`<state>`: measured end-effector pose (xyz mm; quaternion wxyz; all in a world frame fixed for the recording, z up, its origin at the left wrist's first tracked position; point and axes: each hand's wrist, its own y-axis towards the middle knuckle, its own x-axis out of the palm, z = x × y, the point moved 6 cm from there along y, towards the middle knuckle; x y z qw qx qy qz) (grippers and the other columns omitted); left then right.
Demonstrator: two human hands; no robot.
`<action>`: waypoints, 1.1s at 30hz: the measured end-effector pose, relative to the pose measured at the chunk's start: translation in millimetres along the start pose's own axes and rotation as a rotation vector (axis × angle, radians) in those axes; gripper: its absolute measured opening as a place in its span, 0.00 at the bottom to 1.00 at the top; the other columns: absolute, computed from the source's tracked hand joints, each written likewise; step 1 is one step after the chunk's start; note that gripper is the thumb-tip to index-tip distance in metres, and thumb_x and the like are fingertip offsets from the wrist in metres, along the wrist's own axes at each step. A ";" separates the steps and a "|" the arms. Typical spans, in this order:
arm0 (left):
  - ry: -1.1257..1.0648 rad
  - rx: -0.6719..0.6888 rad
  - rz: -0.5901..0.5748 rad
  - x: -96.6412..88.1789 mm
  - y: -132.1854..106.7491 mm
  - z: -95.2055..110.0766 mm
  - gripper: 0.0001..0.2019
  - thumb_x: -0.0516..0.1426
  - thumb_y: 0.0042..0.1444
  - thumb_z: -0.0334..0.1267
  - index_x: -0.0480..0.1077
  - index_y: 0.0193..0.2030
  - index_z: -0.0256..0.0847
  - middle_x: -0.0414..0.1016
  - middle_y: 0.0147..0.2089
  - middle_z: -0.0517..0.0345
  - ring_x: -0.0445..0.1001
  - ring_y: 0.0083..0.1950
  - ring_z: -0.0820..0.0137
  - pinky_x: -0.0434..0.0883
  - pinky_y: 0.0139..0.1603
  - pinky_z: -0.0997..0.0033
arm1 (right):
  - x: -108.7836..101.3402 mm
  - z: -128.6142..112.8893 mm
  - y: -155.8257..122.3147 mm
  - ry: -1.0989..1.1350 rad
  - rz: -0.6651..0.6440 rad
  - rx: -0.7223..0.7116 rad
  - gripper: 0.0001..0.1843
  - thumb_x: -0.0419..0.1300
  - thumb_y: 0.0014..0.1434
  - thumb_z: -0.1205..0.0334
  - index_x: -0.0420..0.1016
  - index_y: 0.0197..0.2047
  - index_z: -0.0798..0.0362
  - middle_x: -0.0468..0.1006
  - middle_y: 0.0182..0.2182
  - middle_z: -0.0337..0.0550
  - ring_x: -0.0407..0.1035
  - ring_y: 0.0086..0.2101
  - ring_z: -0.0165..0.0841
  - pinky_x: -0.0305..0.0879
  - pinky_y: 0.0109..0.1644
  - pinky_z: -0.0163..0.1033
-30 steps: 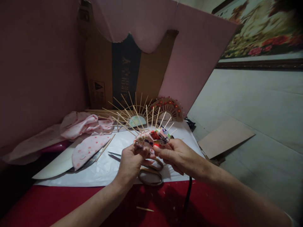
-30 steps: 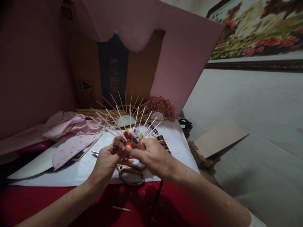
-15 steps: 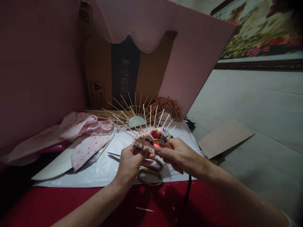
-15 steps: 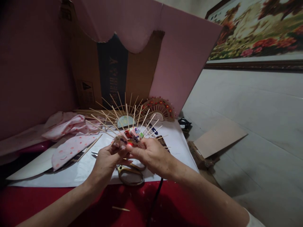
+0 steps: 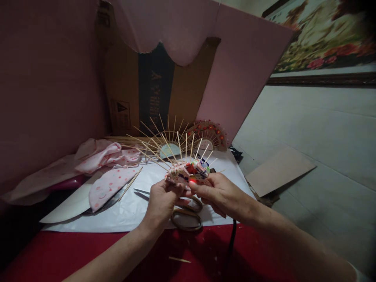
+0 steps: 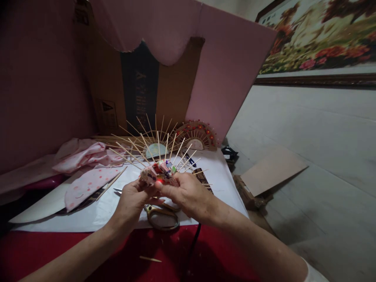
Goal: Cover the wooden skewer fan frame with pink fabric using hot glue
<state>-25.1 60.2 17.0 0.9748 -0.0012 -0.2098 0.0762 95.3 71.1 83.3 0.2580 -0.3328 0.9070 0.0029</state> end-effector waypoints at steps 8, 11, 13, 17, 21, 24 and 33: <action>-0.016 -0.001 0.002 -0.1 2.0 -0.7 0.13 0.66 0.41 0.38 0.74 0.32 0.32 0.79 0.30 0.51 0.77 0.28 0.66 0.75 0.25 0.70 | 1.7 -3.3 -2.2 0.007 -0.013 -0.025 0.25 0.54 0.57 0.42 0.57 0.19 0.53 0.54 0.13 0.29 0.49 0.14 0.21 0.42 0.15 0.30; -0.009 -0.005 -0.001 0.0 1.7 -1.0 0.13 0.66 0.42 0.39 0.74 0.33 0.33 0.79 0.30 0.51 0.77 0.28 0.65 0.75 0.25 0.69 | 0.3 -2.9 -2.0 0.009 0.004 -0.015 0.25 0.54 0.57 0.43 0.58 0.20 0.53 0.55 0.14 0.30 0.49 0.14 0.20 0.42 0.15 0.30; -0.012 -0.006 -0.005 0.1 1.3 -1.2 0.13 0.65 0.42 0.39 0.74 0.33 0.33 0.79 0.30 0.51 0.77 0.27 0.66 0.75 0.25 0.69 | -0.7 -1.6 -1.3 0.016 0.012 -0.004 0.24 0.54 0.57 0.43 0.59 0.21 0.53 0.56 0.14 0.30 0.49 0.14 0.20 0.42 0.14 0.29; -0.017 -0.014 0.009 -0.6 1.5 -1.8 0.14 0.66 0.40 0.40 0.74 0.31 0.33 0.78 0.29 0.52 0.77 0.27 0.65 0.75 0.24 0.70 | -2.1 1.5 -0.4 0.010 0.023 0.003 0.24 0.54 0.57 0.43 0.59 0.21 0.53 0.57 0.15 0.30 0.50 0.14 0.20 0.44 0.14 0.29; -0.026 -0.002 -0.002 0.2 1.9 -0.7 0.15 0.66 0.40 0.41 0.74 0.33 0.33 0.79 0.30 0.51 0.77 0.27 0.66 0.75 0.25 0.68 | -2.1 2.8 -0.4 0.003 0.017 -0.005 0.24 0.54 0.57 0.42 0.60 0.22 0.54 0.57 0.15 0.30 0.49 0.14 0.20 0.43 0.14 0.28; -0.021 -0.007 -0.001 0.4 1.5 -0.6 0.15 0.66 0.41 0.41 0.74 0.33 0.32 0.78 0.29 0.51 0.77 0.27 0.66 0.75 0.25 0.69 | -3.0 3.3 -0.3 0.006 0.025 0.002 0.25 0.54 0.56 0.41 0.59 0.22 0.54 0.57 0.15 0.30 0.49 0.13 0.20 0.43 0.14 0.28; -0.023 -0.013 -0.008 0.1 2.2 -1.1 0.14 0.66 0.41 0.40 0.74 0.32 0.33 0.79 0.30 0.51 0.77 0.27 0.66 0.75 0.25 0.69 | -3.4 7.9 -2.4 0.038 0.031 0.044 0.26 0.54 0.55 0.40 0.59 0.20 0.54 0.56 0.13 0.29 0.50 0.12 0.20 0.45 0.11 0.27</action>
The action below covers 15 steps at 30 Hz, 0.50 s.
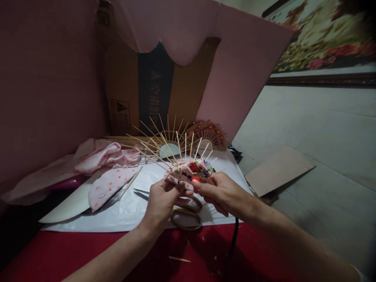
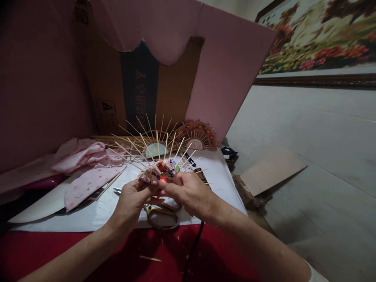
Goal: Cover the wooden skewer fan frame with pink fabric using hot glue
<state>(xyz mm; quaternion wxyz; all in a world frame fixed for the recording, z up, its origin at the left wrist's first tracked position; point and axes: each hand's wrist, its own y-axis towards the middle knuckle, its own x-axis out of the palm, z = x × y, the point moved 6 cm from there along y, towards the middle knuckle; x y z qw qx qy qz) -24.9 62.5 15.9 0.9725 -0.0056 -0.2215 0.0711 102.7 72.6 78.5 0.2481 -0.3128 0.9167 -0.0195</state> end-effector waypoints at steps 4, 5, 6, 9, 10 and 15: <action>-0.003 -0.009 -0.001 -0.6 -0.3 -0.6 0.14 0.66 0.40 0.41 0.74 0.32 0.33 0.79 0.29 0.52 0.77 0.27 0.66 0.74 0.25 0.69 | -0.2 -0.1 0.4 0.003 -0.010 0.003 0.27 0.55 0.54 0.39 0.59 0.20 0.54 0.56 0.13 0.29 0.50 0.12 0.20 0.44 0.11 0.27; -0.001 -0.010 0.001 -0.6 -0.5 -0.5 0.14 0.66 0.40 0.41 0.74 0.31 0.33 0.79 0.29 0.52 0.77 0.27 0.65 0.74 0.25 0.69 | -0.6 0.1 0.5 0.005 -0.011 0.001 0.27 0.55 0.55 0.39 0.59 0.20 0.54 0.55 0.13 0.29 0.50 0.12 0.20 0.43 0.11 0.27; 0.000 -0.011 0.003 -0.7 -0.7 -0.4 0.14 0.66 0.40 0.41 0.73 0.31 0.33 0.78 0.28 0.52 0.77 0.27 0.65 0.74 0.25 0.69 | -1.1 0.2 0.6 0.012 -0.011 -0.001 0.26 0.54 0.55 0.40 0.59 0.20 0.54 0.56 0.13 0.29 0.50 0.12 0.19 0.43 0.11 0.27; -0.003 -0.019 0.007 -0.5 -1.1 -0.5 0.14 0.66 0.40 0.40 0.73 0.31 0.32 0.78 0.28 0.52 0.77 0.27 0.65 0.75 0.25 0.70 | -1.9 0.5 0.7 0.013 -0.012 -0.010 0.26 0.54 0.56 0.40 0.60 0.21 0.54 0.56 0.13 0.29 0.50 0.11 0.19 0.42 0.11 0.27; -0.005 -0.020 0.005 -0.3 -1.1 -0.6 0.14 0.66 0.41 0.40 0.74 0.32 0.32 0.78 0.28 0.53 0.77 0.27 0.66 0.75 0.25 0.70 | -1.7 0.6 0.7 0.006 -0.015 -0.009 0.26 0.54 0.56 0.40 0.60 0.21 0.54 0.56 0.13 0.29 0.50 0.11 0.20 0.43 0.11 0.27; -0.011 -0.016 -0.003 0.9 -0.5 0.0 0.12 0.66 0.41 0.38 0.74 0.32 0.33 0.78 0.29 0.54 0.77 0.27 0.68 0.74 0.25 0.71 | 0.0 0.2 0.4 -0.019 -0.025 0.000 0.26 0.54 0.55 0.39 0.59 0.20 0.53 0.55 0.13 0.29 0.50 0.11 0.20 0.43 0.10 0.27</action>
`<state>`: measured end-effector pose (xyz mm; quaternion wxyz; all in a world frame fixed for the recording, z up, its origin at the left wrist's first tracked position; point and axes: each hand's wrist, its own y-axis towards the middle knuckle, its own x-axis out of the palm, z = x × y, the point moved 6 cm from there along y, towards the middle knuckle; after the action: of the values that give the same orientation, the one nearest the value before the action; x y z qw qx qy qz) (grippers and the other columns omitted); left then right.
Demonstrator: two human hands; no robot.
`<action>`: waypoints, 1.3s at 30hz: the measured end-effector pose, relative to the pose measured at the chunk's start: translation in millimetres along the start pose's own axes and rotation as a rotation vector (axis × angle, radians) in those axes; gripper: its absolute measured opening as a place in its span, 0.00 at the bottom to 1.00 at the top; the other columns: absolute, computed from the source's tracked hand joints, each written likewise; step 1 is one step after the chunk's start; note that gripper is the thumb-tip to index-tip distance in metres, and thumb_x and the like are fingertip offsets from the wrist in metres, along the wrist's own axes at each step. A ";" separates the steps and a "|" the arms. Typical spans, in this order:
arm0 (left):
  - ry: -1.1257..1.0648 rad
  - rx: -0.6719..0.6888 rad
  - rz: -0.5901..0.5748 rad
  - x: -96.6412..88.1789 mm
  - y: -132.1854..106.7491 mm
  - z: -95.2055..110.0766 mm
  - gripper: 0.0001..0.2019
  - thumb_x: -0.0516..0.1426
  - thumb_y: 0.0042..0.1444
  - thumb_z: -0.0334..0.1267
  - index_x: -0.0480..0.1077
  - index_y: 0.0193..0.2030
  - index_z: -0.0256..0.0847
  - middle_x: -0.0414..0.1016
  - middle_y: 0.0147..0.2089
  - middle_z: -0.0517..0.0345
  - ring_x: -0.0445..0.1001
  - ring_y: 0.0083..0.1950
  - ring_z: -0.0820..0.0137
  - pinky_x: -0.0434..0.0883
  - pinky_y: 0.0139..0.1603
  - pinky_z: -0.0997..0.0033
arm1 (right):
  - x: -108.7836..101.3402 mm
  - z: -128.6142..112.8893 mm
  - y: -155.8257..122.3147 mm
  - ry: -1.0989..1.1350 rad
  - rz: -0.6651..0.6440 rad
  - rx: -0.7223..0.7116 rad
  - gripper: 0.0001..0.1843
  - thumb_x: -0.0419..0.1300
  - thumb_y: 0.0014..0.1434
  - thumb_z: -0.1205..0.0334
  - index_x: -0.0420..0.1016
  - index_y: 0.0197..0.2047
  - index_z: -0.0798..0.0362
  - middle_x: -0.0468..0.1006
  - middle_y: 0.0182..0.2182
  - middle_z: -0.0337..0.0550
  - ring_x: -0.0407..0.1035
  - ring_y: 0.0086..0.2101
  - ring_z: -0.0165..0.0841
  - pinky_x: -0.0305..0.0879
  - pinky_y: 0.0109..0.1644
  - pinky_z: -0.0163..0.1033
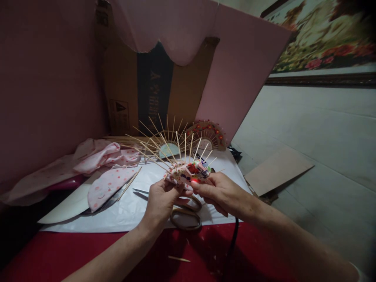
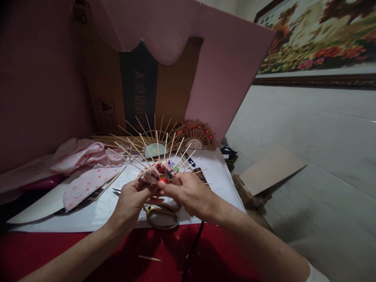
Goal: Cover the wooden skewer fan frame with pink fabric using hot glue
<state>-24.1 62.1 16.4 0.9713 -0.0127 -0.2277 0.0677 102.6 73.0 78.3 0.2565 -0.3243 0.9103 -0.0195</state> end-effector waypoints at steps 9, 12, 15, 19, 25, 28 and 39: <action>0.007 0.017 -0.004 -1.1 0.3 -0.9 0.13 0.65 0.43 0.39 0.73 0.34 0.32 0.79 0.31 0.52 0.77 0.27 0.67 0.75 0.25 0.69 | -1.1 3.8 0.2 -0.030 0.016 0.012 0.27 0.53 0.54 0.38 0.59 0.20 0.53 0.55 0.13 0.29 0.51 0.11 0.20 0.44 0.10 0.27; 0.006 0.023 -0.012 -0.9 0.7 -1.6 0.14 0.65 0.43 0.39 0.73 0.35 0.32 0.79 0.31 0.52 0.77 0.28 0.67 0.75 0.25 0.70 | -1.2 4.2 0.1 -0.031 0.001 0.015 0.27 0.53 0.55 0.38 0.60 0.21 0.53 0.55 0.13 0.29 0.51 0.11 0.20 0.45 0.10 0.26; 0.010 0.022 -0.017 -1.1 1.3 -1.9 0.14 0.65 0.44 0.39 0.73 0.35 0.32 0.79 0.32 0.50 0.78 0.28 0.67 0.75 0.24 0.71 | -1.7 1.3 -0.5 -0.012 -0.022 0.015 0.26 0.53 0.55 0.39 0.60 0.21 0.53 0.55 0.14 0.29 0.51 0.11 0.20 0.46 0.09 0.26; 0.005 0.014 -0.025 -1.5 1.2 -1.8 0.15 0.65 0.43 0.39 0.73 0.35 0.32 0.79 0.32 0.49 0.78 0.28 0.65 0.75 0.25 0.70 | -2.1 -4.2 -2.1 -0.043 -0.074 0.005 0.25 0.53 0.56 0.40 0.60 0.21 0.53 0.54 0.14 0.29 0.52 0.11 0.20 0.49 0.09 0.25; -0.008 0.001 -0.005 -1.3 1.1 -1.5 0.15 0.66 0.40 0.40 0.72 0.33 0.32 0.78 0.29 0.51 0.78 0.28 0.64 0.75 0.25 0.69 | -4.9 -1.8 -1.0 -0.036 -0.081 -0.010 0.25 0.53 0.57 0.41 0.59 0.20 0.54 0.55 0.14 0.30 0.51 0.11 0.19 0.47 0.09 0.25; 0.018 -0.002 0.013 -2.1 1.5 -3.2 0.14 0.66 0.41 0.40 0.71 0.31 0.33 0.77 0.27 0.53 0.78 0.28 0.64 0.75 0.25 0.68 | -6.0 0.6 1.9 0.015 -0.056 -0.015 0.24 0.53 0.58 0.43 0.59 0.20 0.53 0.55 0.14 0.29 0.50 0.10 0.19 0.48 0.09 0.25; 0.036 -0.018 0.017 -1.6 0.6 -1.4 0.13 0.65 0.41 0.39 0.73 0.31 0.32 0.78 0.29 0.51 0.79 0.30 0.62 0.76 0.26 0.69 | -4.4 -4.3 0.1 0.137 -0.028 -0.036 0.23 0.54 0.57 0.45 0.64 0.22 0.55 0.58 0.14 0.31 0.51 0.10 0.19 0.46 0.10 0.25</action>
<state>-24.9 62.4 14.3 0.9745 -0.0248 -0.2106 0.0737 103.4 75.2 84.0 0.1872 -0.3395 0.9213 -0.0287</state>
